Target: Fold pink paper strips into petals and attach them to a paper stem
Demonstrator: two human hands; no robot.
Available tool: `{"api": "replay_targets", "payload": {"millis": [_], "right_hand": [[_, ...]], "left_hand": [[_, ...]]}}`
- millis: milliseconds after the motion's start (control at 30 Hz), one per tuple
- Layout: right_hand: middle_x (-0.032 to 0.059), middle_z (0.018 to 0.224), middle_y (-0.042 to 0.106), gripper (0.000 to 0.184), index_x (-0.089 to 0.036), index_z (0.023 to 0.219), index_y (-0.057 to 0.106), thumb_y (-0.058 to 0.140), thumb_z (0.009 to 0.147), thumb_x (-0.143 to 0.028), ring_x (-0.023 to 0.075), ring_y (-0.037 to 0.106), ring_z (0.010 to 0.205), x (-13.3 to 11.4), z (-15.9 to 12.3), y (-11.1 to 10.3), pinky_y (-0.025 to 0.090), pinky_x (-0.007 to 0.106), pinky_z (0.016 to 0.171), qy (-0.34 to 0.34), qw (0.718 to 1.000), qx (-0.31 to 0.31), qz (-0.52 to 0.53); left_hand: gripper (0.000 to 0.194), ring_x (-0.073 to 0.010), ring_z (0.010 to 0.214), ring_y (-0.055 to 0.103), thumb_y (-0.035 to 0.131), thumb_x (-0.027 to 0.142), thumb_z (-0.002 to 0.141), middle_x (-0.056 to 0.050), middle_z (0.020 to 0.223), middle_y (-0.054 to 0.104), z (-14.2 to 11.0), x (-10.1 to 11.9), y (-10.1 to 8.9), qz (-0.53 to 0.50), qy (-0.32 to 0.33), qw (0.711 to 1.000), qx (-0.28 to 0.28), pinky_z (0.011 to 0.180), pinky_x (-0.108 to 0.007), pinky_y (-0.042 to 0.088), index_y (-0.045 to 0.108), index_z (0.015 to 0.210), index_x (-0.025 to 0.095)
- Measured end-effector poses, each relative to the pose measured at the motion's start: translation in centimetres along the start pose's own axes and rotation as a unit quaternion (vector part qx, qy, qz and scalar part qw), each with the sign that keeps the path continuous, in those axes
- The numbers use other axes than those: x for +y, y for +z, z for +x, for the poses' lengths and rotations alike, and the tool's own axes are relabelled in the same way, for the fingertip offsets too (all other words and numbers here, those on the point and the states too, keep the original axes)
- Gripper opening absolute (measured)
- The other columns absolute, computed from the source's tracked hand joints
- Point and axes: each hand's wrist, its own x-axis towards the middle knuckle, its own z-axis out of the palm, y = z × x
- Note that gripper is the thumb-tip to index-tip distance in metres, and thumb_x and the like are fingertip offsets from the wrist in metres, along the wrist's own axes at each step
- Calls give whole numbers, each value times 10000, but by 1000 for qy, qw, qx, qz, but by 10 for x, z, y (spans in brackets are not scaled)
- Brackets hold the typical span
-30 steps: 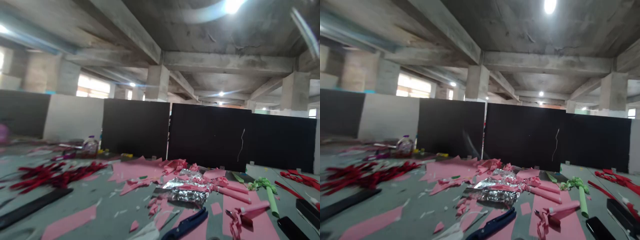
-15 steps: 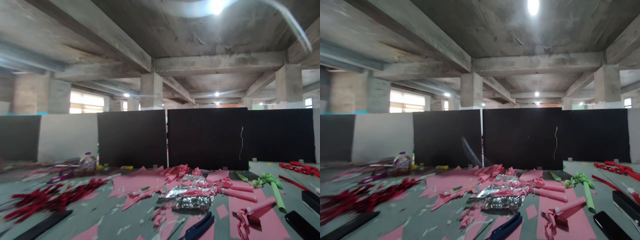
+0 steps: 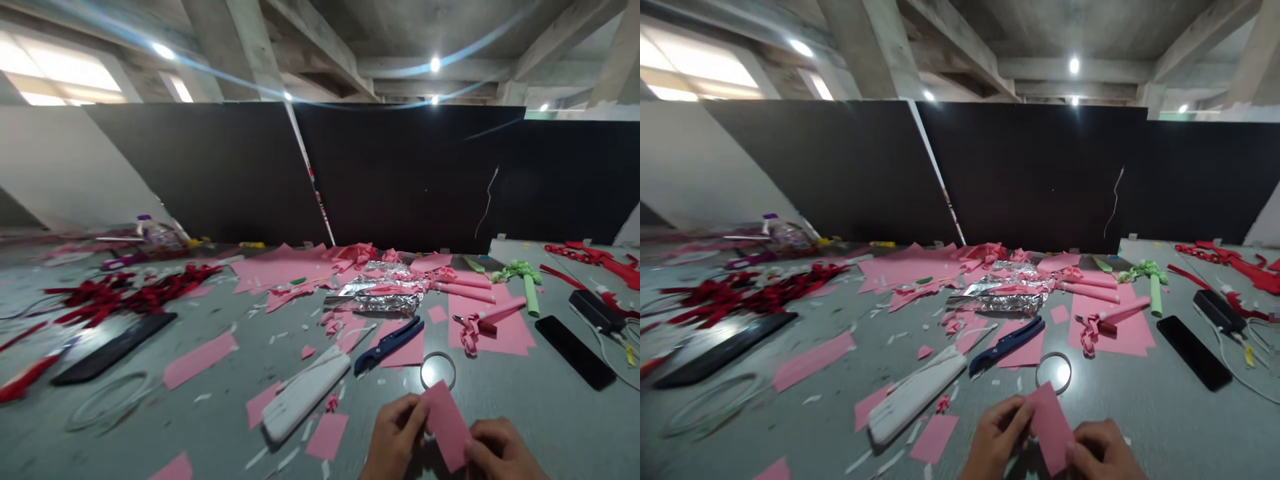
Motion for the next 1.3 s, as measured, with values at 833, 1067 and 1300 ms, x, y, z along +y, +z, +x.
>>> {"api": "replay_targets", "payload": {"millis": [833,1067,1300], "right_hand": [[-11,625,573,507,-162,724,737,719,948,-616,140,473,592,-20,10,-4,374,270,572,-41,998,47,2],[0,654,584,470,-157,761,762,721,943,-589,151,470,618,-18,8,-7,361,281,578,-24,998,66,-1],[7,645,597,526,-156,778,779,716,929,-655,153,468,596,-17,11,-6,381,290,562,-25,996,80,17]], "left_hand": [[394,-133,631,493,770,509,887,-3,661,600,2,9,3,12,36,993,-113,631,-263,374,751,780,131],[376,-137,628,502,779,501,872,-3,660,599,6,11,6,1,25,993,-119,628,-271,378,734,756,146],[457,-146,629,518,745,593,889,-21,652,602,4,11,5,5,21,991,-135,630,-271,405,734,753,158]]}}
